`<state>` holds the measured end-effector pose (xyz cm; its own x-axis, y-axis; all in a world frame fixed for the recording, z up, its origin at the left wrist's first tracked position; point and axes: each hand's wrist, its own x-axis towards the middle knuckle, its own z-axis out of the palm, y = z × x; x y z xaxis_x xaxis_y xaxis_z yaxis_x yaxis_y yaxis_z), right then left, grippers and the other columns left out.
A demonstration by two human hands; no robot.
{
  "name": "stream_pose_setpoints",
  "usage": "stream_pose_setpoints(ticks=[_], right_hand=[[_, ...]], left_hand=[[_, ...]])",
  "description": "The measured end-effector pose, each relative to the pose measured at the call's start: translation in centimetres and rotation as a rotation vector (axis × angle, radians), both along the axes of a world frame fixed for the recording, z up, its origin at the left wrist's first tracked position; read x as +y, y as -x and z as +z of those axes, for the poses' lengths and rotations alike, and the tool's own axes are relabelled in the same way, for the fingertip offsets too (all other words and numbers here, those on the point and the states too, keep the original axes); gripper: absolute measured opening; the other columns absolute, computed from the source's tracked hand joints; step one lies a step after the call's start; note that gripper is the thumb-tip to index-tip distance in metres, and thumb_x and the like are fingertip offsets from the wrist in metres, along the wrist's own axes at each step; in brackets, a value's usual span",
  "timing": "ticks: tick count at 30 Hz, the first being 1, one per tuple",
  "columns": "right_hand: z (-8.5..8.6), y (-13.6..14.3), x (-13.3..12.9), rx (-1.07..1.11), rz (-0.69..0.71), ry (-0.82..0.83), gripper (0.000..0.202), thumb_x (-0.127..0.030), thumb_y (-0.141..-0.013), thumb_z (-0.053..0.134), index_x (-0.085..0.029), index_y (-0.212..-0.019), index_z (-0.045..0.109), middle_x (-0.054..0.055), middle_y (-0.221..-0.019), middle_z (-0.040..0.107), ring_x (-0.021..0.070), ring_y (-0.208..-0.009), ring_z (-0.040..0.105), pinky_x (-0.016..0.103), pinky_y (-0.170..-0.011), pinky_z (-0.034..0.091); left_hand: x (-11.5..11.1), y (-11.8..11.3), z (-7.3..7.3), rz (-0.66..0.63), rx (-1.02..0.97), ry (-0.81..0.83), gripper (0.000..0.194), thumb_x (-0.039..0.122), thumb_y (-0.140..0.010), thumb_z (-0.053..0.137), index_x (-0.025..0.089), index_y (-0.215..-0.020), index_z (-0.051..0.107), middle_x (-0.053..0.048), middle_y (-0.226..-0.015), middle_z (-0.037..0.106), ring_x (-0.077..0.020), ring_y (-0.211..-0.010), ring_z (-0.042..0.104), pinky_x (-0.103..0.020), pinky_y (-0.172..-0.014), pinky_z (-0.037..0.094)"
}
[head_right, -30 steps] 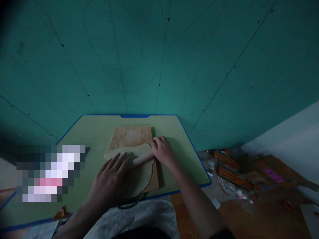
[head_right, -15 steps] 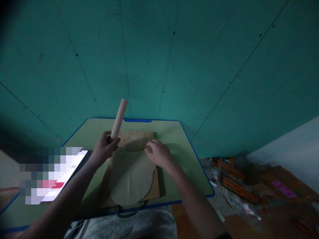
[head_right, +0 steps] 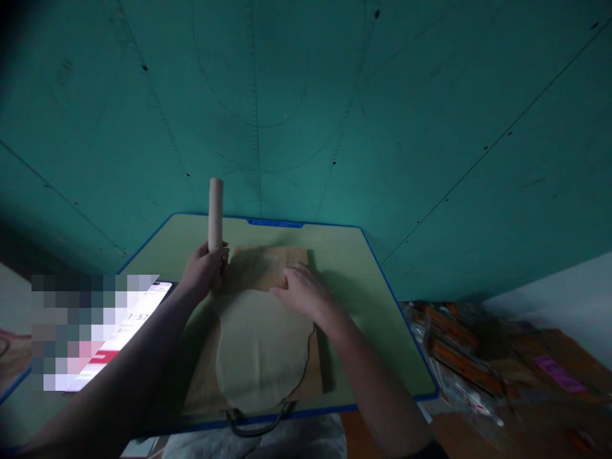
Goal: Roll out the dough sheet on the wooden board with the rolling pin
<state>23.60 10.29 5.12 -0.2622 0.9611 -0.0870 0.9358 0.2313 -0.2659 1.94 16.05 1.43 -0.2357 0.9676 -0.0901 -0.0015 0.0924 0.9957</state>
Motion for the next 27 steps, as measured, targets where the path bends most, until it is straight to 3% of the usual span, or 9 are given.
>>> stream_pose_setpoints(ticks=[4,11,15,20,27], right_hand=[[-0.6,-0.8,0.3,0.091,-0.026,-0.013,0.029,-0.039,-0.085,0.076,-0.02,-0.071,0.06,0.002,-0.087,0.059,0.0136,-0.075,0.055,0.026,-0.065,0.035],[-1.7,-2.1,0.0,0.269,-0.065,0.027,0.028,-0.037,-0.088,0.071,-0.021,-0.072,0.054,-0.005,-0.066,0.054,0.0111,-0.061,0.046,0.027,-0.056,0.025],[-1.7,-2.2,0.0,0.257,-0.062,0.098,0.031,-0.039,-0.088,0.07,-0.021,-0.067,0.055,-0.003,-0.066,0.056,0.0118,-0.062,0.048,0.027,-0.056,0.025],[-1.3,-1.7,-0.7,0.223,-0.021,0.041,0.032,-0.034,-0.085,0.073,-0.021,-0.066,0.051,-0.003,-0.071,0.056,0.0117,-0.064,0.047,0.027,-0.056,0.026],[-1.6,-2.2,-0.5,0.365,0.02,0.159,0.014,-0.021,-0.084,0.07,-0.02,-0.071,0.066,-0.003,-0.066,0.064,0.0109,-0.061,0.055,0.024,-0.054,0.032]], left_hand=[[0.1,-0.2,-0.2,0.016,-0.038,0.005,0.031,0.037,-0.06,0.061,0.021,-0.086,0.054,0.008,-0.056,0.048,-0.0092,-0.038,0.043,-0.02,-0.034,0.035],[0.0,-0.2,-0.3,0.029,-0.05,0.004,0.027,0.033,-0.063,0.061,0.02,-0.086,0.055,0.008,-0.056,0.048,-0.0091,-0.039,0.044,-0.019,-0.036,0.035],[0.1,-0.1,-0.3,0.032,-0.044,0.007,0.025,0.032,-0.064,0.062,0.021,-0.084,0.054,0.007,-0.056,0.048,-0.0093,-0.04,0.045,-0.02,-0.036,0.037],[0.1,-0.2,-0.1,0.027,-0.04,0.015,0.024,0.032,-0.065,0.061,0.021,-0.085,0.054,0.008,-0.056,0.048,-0.0094,-0.04,0.045,-0.02,-0.035,0.036],[0.0,-0.2,-0.2,0.033,-0.045,-0.001,0.027,0.034,-0.064,0.061,0.021,-0.086,0.053,0.008,-0.055,0.047,-0.0095,-0.037,0.045,-0.02,-0.032,0.033]])
